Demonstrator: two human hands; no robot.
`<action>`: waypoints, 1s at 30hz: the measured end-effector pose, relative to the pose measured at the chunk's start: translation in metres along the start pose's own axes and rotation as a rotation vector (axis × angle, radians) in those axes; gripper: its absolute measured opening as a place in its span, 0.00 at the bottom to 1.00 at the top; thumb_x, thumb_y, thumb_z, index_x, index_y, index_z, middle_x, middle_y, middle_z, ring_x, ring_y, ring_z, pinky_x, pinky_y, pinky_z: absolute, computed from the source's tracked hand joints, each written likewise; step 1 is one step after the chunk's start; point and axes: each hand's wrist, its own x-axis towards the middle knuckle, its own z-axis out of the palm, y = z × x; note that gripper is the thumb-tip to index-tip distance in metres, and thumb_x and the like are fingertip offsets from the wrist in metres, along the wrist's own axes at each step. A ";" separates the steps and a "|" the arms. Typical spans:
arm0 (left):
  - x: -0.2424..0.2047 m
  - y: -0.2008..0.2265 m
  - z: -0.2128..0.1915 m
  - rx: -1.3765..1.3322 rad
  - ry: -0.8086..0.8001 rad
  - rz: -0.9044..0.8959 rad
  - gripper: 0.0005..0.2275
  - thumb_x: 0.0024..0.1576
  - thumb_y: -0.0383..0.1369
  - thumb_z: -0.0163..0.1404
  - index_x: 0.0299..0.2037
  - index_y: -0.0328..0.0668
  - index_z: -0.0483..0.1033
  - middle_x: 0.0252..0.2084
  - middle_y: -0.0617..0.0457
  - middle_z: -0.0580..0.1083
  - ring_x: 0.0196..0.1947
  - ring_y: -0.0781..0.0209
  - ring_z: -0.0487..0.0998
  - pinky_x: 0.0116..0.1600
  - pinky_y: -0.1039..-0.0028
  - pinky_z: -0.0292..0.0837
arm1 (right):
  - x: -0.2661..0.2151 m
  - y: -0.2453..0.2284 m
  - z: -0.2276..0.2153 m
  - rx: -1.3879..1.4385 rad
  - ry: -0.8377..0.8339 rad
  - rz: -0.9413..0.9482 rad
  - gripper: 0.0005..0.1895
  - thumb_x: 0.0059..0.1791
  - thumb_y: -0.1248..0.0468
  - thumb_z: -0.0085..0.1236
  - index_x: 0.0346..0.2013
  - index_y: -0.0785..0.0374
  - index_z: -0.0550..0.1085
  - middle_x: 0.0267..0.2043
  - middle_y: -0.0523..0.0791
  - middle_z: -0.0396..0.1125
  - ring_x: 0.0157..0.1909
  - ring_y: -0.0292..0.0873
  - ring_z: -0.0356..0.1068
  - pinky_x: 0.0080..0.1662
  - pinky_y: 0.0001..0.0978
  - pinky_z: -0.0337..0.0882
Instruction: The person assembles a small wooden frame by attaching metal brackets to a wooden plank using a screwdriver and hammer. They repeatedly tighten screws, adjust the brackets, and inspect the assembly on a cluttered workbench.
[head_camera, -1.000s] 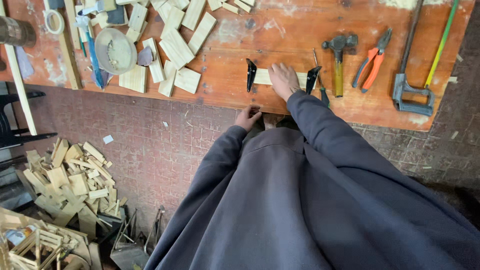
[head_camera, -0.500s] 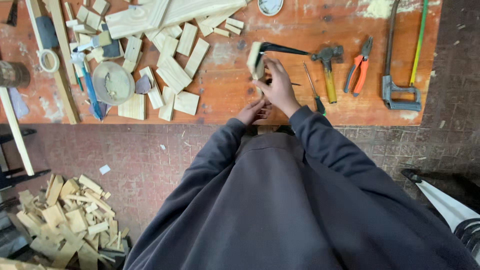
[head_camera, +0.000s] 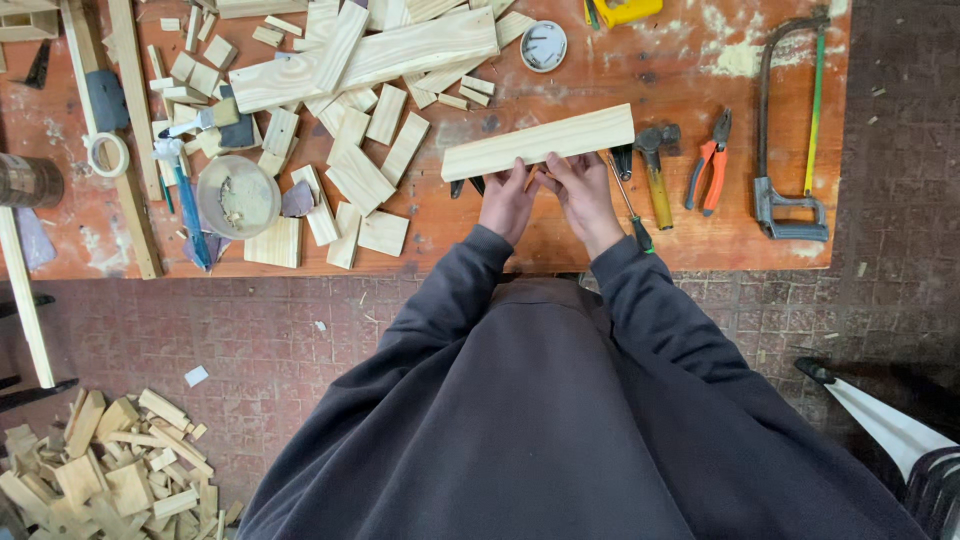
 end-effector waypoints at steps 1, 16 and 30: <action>0.005 -0.002 -0.003 -0.004 -0.023 0.007 0.33 0.67 0.35 0.52 0.76 0.44 0.43 0.77 0.44 0.42 0.79 0.38 0.44 0.80 0.44 0.45 | 0.001 -0.001 0.002 0.065 -0.002 0.006 0.17 0.54 0.71 0.61 0.54 0.64 0.65 0.45 0.38 0.63 0.45 0.46 0.79 0.45 0.35 0.87; 0.004 0.029 0.002 -0.126 -0.027 -0.032 0.33 0.68 0.56 0.43 0.74 0.39 0.55 0.73 0.42 0.61 0.71 0.42 0.64 0.73 0.59 0.65 | -0.029 0.009 -0.067 -0.046 -0.087 0.134 0.22 0.50 0.73 0.63 0.58 0.65 0.72 0.48 0.47 0.68 0.51 0.48 0.77 0.53 0.38 0.81; 0.002 0.018 -0.007 -0.094 -0.185 0.019 0.27 0.71 0.49 0.39 0.78 0.57 0.49 0.77 0.46 0.58 0.74 0.43 0.62 0.76 0.56 0.63 | -0.029 -0.091 -0.034 -0.242 0.014 -0.095 0.24 0.58 0.64 0.60 0.65 0.58 0.60 0.50 0.46 0.62 0.50 0.42 0.73 0.51 0.38 0.84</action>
